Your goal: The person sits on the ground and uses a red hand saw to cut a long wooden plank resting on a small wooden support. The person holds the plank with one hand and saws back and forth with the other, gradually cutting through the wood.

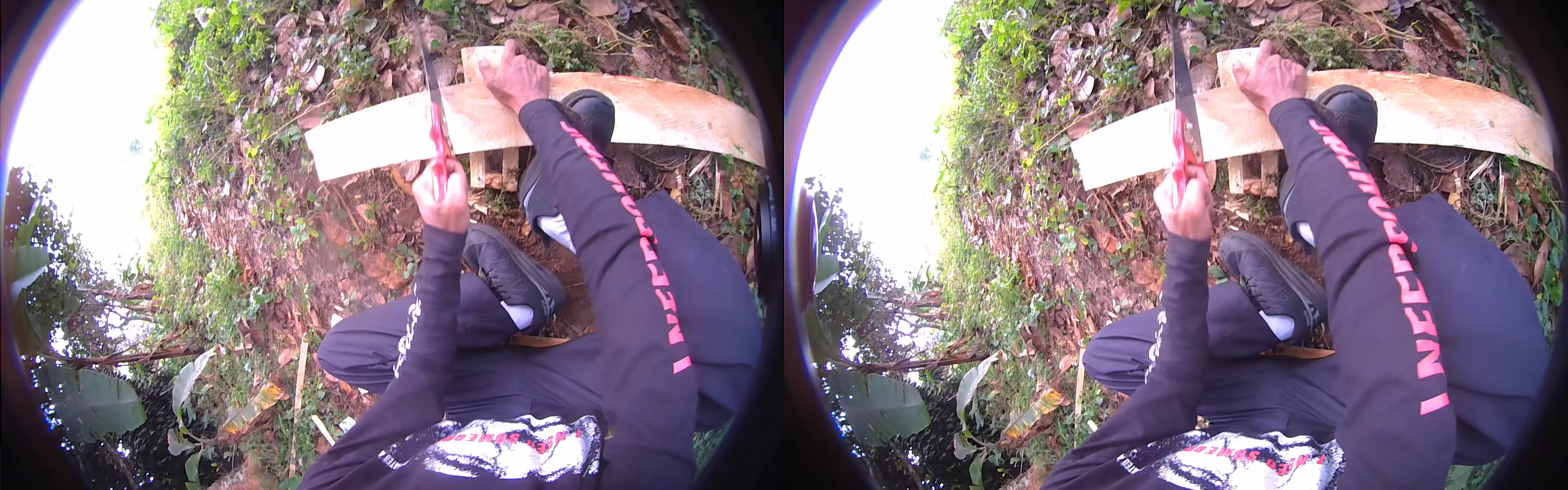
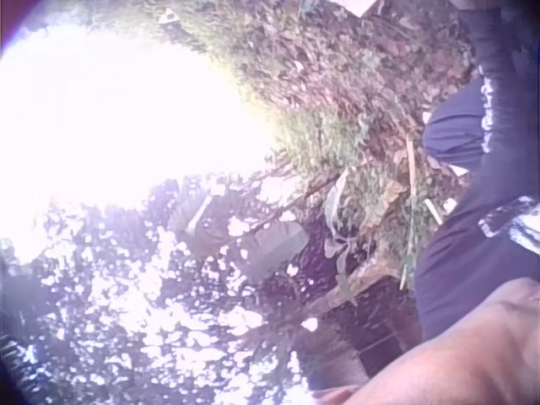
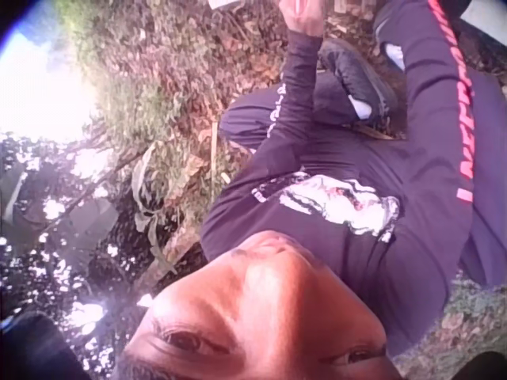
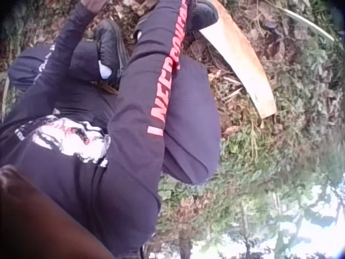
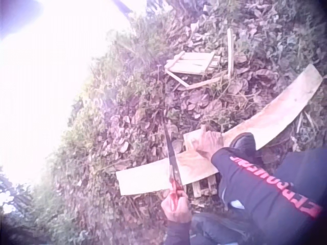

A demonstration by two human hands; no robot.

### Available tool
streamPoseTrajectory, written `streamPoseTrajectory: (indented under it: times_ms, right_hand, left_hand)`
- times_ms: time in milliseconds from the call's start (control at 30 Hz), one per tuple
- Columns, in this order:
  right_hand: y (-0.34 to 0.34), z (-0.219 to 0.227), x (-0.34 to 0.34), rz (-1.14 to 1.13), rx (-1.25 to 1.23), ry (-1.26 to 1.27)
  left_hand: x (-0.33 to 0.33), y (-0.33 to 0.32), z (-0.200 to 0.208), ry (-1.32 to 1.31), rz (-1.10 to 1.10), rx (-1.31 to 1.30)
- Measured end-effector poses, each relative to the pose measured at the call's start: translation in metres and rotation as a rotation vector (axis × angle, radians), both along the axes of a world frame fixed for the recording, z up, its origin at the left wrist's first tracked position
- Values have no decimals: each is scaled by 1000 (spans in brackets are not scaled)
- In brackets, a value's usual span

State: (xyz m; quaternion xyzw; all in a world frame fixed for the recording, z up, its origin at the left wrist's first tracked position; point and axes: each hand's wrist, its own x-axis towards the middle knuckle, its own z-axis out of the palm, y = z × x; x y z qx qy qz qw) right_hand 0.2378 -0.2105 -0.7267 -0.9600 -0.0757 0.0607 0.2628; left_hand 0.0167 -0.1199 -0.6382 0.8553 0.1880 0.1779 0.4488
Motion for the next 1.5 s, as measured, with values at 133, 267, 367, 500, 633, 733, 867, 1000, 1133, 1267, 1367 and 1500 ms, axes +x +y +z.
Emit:
streamPoseTrajectory:
  times_ms: [133, 267, 367, 500, 633, 733, 867, 1000, 1133, 1267, 1367, 1500]
  right_hand:
    - [-3, 7, 5, 31, 75, 44]
    - [-11, -11, 7, 3, 35, -24]
    - [9, -9, -8, 12, 16, -23]
    - [13, -1, -23, 5, -43, -18]
    - [21, 10, -29, 18, -14, 18]
    - [30, 16, -34, -3, -55, 50]
    - [42, 15, -42, 9, -125, 44]
    - [50, -5, -44, 73, -211, -5]
    - [40, -12, -31, 42, -177, 9]
    - [46, -2, -41, -46, -143, 66]
    - [52, -1, -38, -49, -175, 40]
    - [41, -11, -22, -14, -145, 58]
  left_hand:
    - [-95, -17, 12, 145, 147, -238]
    - [-131, -27, 2, 123, 372, -581]
    - [-69, -55, 19, 205, 242, -59]
    - [-73, -60, 18, 81, 138, 68]
    - [-99, -23, 56, 107, 112, -230]
    - [-113, -30, 69, 85, 128, -244]
    - [-143, -28, 77, 155, 111, -268]
    - [-142, -17, 74, 201, 155, -241]
    - [-143, -12, 63, 205, 188, -305]
    - [-78, 20, 4, -27, 203, -131]
    - [-23, 53, 5, -229, -150, 497]
    - [-99, 1, 53, 385, 94, -198]
